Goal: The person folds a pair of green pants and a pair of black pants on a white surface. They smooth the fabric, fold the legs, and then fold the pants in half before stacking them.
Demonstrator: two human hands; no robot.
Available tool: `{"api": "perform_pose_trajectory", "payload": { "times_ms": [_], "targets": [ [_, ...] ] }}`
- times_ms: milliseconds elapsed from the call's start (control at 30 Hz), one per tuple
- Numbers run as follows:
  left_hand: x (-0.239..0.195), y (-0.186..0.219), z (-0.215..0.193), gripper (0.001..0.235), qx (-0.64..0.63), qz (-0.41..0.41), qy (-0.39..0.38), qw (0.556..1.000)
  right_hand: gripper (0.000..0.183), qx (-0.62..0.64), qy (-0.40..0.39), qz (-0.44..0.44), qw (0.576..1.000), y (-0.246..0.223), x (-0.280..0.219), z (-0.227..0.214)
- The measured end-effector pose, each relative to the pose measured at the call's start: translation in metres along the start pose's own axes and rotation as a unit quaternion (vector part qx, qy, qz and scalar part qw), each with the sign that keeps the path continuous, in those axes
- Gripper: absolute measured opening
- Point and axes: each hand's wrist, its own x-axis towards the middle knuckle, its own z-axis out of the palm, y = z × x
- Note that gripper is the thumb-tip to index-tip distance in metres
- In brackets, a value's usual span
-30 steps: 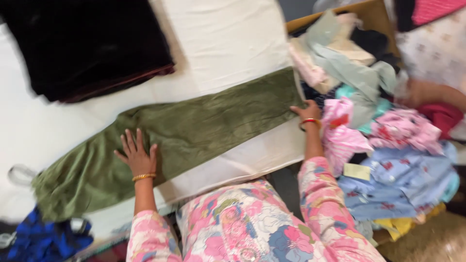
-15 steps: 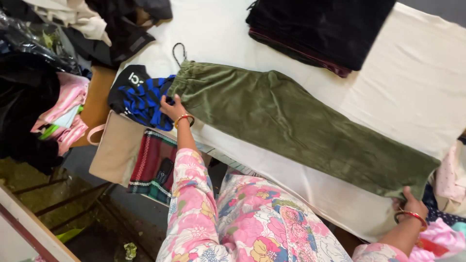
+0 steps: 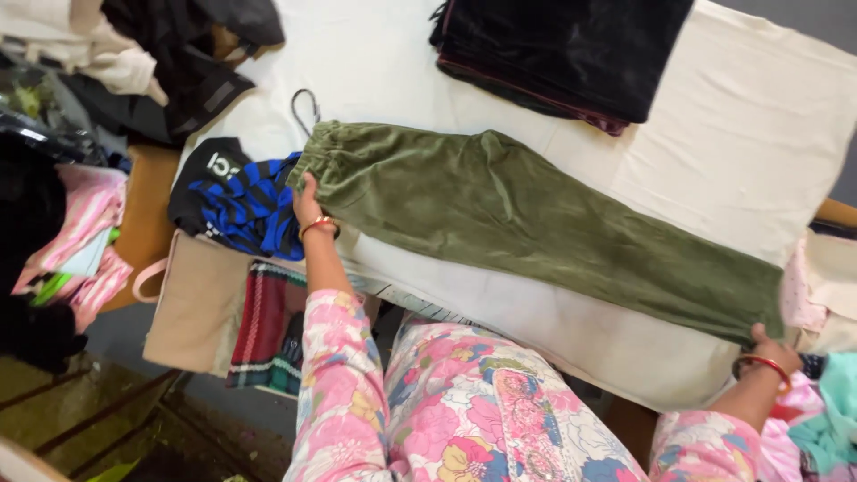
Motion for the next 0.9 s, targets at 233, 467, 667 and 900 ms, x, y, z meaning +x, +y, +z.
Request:
{"api": "perform_pose_trajectory", "payload": {
  "times_ms": [233,467,667,900],
  "targets": [
    [-0.001,-0.008,-0.007,0.057,0.116,-0.070,-0.066,0.989,0.042,-0.049,-0.090,0.093,0.990,-0.013,-0.033,0.001],
    [0.031,-0.028,-0.033,0.074,0.182,0.030,0.091,0.979,0.073,-0.169,0.021,-0.168,0.971,0.023,-0.009,-0.004],
    [-0.045,-0.003,0.027,0.080,0.486,0.095,0.265,0.827,0.060,-0.083,-0.058,0.013,0.995,-0.011,-0.075,0.000],
    [-0.158,-0.122,0.099,0.024,0.297,0.176,-0.315,0.884,0.051,-0.138,-0.030,-0.285,0.948,-0.046,-0.143,0.052]
  ]
}}
